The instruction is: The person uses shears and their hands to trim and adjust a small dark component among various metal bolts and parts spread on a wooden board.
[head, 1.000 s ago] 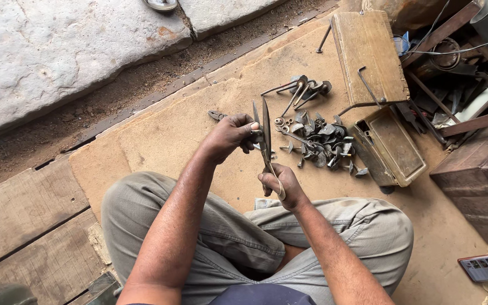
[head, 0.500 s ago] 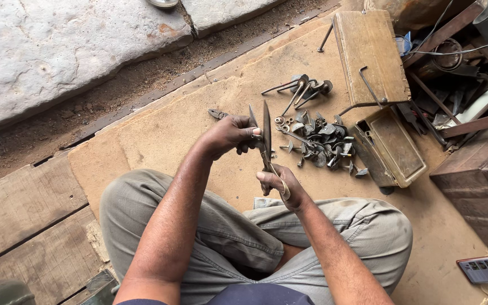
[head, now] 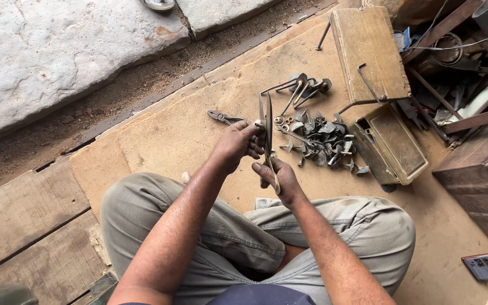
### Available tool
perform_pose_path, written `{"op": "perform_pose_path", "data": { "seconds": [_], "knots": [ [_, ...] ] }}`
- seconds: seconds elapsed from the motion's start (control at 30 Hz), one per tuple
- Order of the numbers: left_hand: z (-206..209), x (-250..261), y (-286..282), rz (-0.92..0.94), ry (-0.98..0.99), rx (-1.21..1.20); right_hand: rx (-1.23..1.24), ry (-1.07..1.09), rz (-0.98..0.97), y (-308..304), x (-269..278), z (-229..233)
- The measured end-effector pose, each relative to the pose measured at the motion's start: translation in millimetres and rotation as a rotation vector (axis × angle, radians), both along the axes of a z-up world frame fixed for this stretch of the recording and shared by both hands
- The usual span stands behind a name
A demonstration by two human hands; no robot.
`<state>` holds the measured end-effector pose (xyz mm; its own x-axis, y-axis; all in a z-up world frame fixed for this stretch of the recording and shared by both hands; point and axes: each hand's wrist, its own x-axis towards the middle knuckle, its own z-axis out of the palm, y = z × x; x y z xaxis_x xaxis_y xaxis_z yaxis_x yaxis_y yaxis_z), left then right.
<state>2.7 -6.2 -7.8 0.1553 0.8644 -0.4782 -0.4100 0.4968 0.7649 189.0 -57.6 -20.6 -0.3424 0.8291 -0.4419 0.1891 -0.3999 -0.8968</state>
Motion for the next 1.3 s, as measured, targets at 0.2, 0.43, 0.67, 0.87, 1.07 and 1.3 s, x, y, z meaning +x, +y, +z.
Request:
{"op": "perform_pose_path", "data": {
  "seconds": [0.2, 0.43, 0.67, 0.87, 1.07, 1.3],
  "knots": [
    [-0.2, -12.5, 8.3, -0.126, 0.125, 0.044, -0.020, 0.082, 0.069, 2.9, 1.9, -0.5],
    [15.8, -30.0, 14.6, -0.327, 0.190, 0.064, -0.012, 0.149, 0.168, 3.7, 14.4, -5.5],
    [17.9, -40.0, 10.9, -0.255, 0.159, 0.126, 0.029, 0.163, 0.155, 2.0, 15.2, 6.4],
    [17.4, -29.0, 6.3, -0.103, 0.139, 0.055, -0.001, 0.137, 0.068, 1.9, 10.9, 4.2],
    [8.8, 2.6, -5.7, -0.044, -0.123, -0.027, -0.016, 0.095, -0.018, 1.6, 4.0, 5.8],
    [-3.6, -1.6, 4.1, -0.022, 0.061, 0.064, -0.011, 0.050, 0.057, 5.2, 5.1, -1.9]
  ]
}}
